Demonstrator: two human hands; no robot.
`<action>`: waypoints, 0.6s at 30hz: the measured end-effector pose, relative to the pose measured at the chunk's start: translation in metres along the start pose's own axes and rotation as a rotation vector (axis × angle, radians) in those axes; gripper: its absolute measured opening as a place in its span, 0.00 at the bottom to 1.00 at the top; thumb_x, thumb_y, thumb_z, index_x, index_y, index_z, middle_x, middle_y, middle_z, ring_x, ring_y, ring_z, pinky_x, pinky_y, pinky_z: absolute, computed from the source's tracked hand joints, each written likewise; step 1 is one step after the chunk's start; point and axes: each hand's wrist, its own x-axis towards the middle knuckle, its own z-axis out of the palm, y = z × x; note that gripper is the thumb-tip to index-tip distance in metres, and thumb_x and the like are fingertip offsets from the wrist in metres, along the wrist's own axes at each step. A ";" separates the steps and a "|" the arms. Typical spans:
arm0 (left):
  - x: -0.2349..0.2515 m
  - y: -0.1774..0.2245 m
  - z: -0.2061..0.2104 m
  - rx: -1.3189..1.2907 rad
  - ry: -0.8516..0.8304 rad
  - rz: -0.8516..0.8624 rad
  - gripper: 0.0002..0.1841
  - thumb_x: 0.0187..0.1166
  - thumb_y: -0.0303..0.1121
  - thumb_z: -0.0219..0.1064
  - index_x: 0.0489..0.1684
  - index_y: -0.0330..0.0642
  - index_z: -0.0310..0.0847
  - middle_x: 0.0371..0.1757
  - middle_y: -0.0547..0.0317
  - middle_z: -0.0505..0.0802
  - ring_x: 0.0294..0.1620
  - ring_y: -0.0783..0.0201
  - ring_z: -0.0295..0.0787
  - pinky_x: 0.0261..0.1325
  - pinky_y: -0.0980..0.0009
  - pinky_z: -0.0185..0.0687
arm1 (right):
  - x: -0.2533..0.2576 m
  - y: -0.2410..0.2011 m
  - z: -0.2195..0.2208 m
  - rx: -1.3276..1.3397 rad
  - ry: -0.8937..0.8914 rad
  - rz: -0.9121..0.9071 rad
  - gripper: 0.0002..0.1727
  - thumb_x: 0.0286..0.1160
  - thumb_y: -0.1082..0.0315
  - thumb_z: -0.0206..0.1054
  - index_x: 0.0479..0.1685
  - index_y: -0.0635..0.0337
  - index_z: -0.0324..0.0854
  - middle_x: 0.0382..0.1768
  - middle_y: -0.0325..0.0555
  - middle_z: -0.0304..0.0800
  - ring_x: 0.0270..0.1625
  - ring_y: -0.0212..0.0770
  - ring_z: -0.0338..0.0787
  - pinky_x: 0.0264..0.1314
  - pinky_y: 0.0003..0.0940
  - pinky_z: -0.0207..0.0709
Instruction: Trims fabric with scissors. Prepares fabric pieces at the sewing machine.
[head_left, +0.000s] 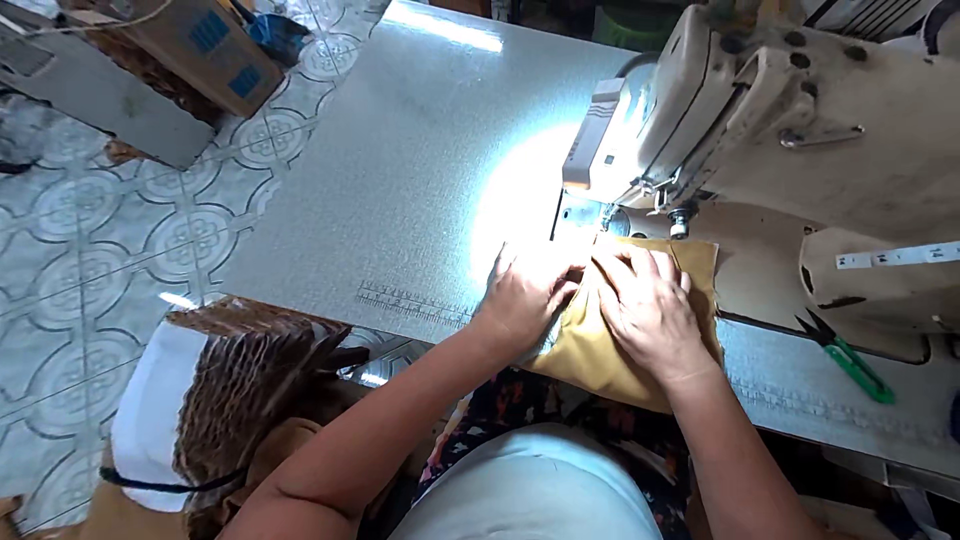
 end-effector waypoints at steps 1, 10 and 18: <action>0.000 0.000 0.001 -0.003 0.012 0.000 0.14 0.85 0.40 0.64 0.61 0.53 0.91 0.61 0.59 0.93 0.69 0.56 0.86 0.82 0.40 0.63 | 0.002 0.001 0.000 0.000 -0.003 -0.002 0.25 0.84 0.51 0.52 0.74 0.36 0.84 0.66 0.46 0.86 0.71 0.55 0.80 0.63 0.57 0.72; -0.003 0.000 0.003 -0.016 0.059 -0.002 0.14 0.84 0.31 0.62 0.58 0.53 0.93 0.62 0.60 0.94 0.71 0.57 0.85 0.84 0.41 0.63 | 0.009 -0.002 0.002 -0.039 -0.054 0.013 0.27 0.79 0.49 0.51 0.76 0.32 0.82 0.66 0.49 0.84 0.71 0.58 0.79 0.58 0.61 0.72; -0.018 -0.004 -0.001 0.060 0.024 0.033 0.11 0.85 0.38 0.64 0.51 0.56 0.95 0.59 0.61 0.92 0.68 0.57 0.87 0.81 0.37 0.67 | 0.010 -0.005 0.002 -0.061 -0.059 0.018 0.27 0.81 0.48 0.48 0.76 0.28 0.81 0.67 0.47 0.84 0.72 0.57 0.79 0.56 0.60 0.71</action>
